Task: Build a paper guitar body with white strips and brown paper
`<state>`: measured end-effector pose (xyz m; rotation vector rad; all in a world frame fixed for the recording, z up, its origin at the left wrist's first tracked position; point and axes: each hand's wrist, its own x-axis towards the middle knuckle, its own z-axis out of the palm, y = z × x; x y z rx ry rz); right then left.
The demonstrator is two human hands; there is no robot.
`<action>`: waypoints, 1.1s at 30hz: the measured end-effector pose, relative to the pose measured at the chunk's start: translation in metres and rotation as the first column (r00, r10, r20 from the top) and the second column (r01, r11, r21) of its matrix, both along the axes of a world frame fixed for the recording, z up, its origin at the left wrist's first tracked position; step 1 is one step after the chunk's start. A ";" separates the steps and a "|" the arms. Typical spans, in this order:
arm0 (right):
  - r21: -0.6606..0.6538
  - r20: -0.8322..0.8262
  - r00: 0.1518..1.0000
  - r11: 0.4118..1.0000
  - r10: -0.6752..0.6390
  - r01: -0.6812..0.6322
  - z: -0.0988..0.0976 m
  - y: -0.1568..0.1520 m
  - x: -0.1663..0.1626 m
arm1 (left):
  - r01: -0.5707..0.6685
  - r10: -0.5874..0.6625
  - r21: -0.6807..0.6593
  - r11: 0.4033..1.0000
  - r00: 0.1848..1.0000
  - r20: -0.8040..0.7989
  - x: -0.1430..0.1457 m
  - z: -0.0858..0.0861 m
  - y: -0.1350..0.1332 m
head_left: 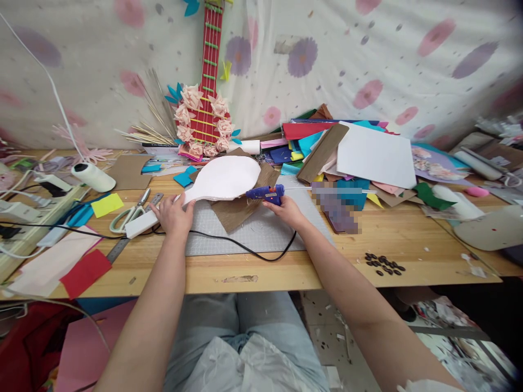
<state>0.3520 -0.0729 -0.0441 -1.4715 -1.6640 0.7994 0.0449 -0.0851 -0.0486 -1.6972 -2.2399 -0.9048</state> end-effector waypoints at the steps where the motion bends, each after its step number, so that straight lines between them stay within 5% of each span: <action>1: 0.006 -0.001 1.000 1.000 0.002 -0.002 -0.001 0.000 0.000 | -0.004 0.004 0.004 1.000 1.000 -0.006 0.000 0.000 0.000; 23: 0.117 0.033 0.996 0.990 0.079 -0.082 -0.002 -0.003 -0.019 | -0.007 0.007 0.007 1.000 1.000 0.020 0.003 0.001 -0.002; 33: 0.001 -0.385 0.923 1.000 0.008 -0.008 0.013 -0.006 0.001 | -0.007 0.008 -0.007 1.000 1.000 0.026 0.004 0.002 -0.002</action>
